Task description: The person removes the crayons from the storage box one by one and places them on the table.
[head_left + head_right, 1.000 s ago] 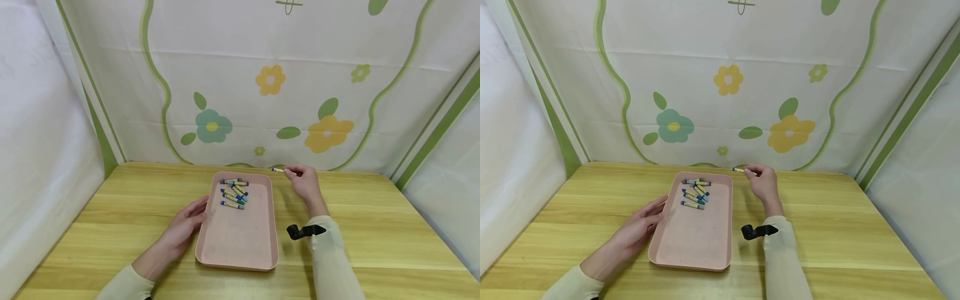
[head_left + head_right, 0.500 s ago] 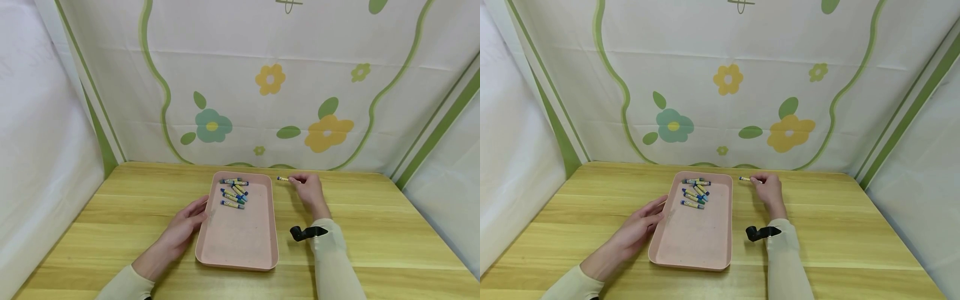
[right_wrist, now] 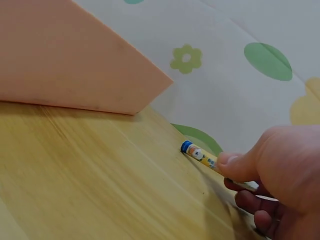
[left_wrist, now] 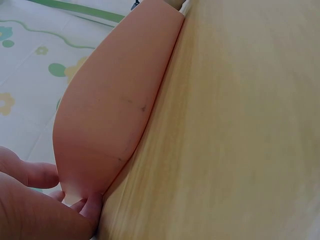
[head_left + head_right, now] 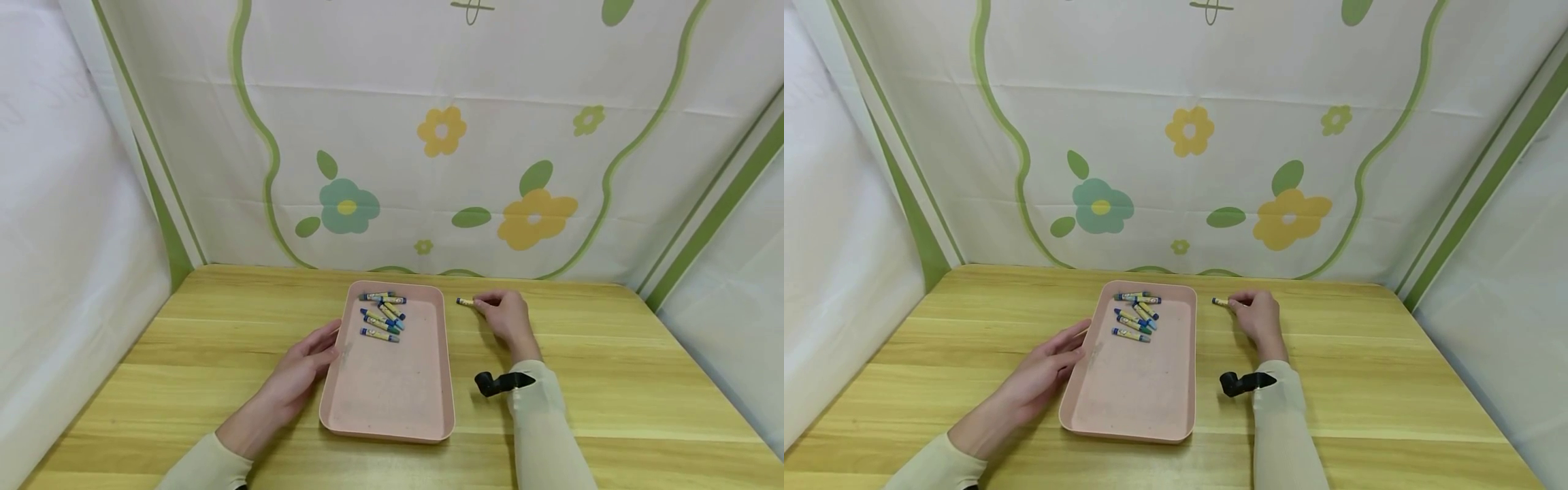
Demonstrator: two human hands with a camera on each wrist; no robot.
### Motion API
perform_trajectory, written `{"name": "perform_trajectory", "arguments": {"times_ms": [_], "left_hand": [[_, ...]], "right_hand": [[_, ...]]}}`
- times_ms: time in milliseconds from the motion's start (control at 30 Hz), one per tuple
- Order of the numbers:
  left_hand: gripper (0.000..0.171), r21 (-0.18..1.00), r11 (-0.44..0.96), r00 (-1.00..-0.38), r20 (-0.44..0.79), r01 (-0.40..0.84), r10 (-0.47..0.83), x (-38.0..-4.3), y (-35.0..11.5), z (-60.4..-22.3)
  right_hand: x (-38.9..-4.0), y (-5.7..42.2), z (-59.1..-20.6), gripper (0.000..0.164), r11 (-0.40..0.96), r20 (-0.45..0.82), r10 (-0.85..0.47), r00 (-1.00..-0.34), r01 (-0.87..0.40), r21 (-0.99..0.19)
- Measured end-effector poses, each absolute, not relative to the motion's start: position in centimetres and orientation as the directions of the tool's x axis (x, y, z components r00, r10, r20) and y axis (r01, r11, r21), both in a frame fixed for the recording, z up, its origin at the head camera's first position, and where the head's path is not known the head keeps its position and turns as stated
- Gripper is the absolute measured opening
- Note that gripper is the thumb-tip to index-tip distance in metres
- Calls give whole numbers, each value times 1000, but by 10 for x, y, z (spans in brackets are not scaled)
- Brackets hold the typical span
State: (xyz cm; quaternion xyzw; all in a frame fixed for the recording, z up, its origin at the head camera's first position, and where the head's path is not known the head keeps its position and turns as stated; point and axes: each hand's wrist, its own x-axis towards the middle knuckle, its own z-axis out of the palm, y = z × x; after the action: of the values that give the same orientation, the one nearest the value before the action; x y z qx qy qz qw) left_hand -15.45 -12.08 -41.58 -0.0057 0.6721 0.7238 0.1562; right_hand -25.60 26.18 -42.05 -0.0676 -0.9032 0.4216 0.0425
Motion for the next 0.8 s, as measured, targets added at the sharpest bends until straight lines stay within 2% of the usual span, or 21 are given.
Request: {"name": "perform_trajectory", "arguments": {"times_ms": [800], "left_hand": [[59,970,-57,-951,-221,-238,215,-154,-121,-415]], "right_hand": [[-256,260,-420,24,715,48,154,-987,78,-695]]}}
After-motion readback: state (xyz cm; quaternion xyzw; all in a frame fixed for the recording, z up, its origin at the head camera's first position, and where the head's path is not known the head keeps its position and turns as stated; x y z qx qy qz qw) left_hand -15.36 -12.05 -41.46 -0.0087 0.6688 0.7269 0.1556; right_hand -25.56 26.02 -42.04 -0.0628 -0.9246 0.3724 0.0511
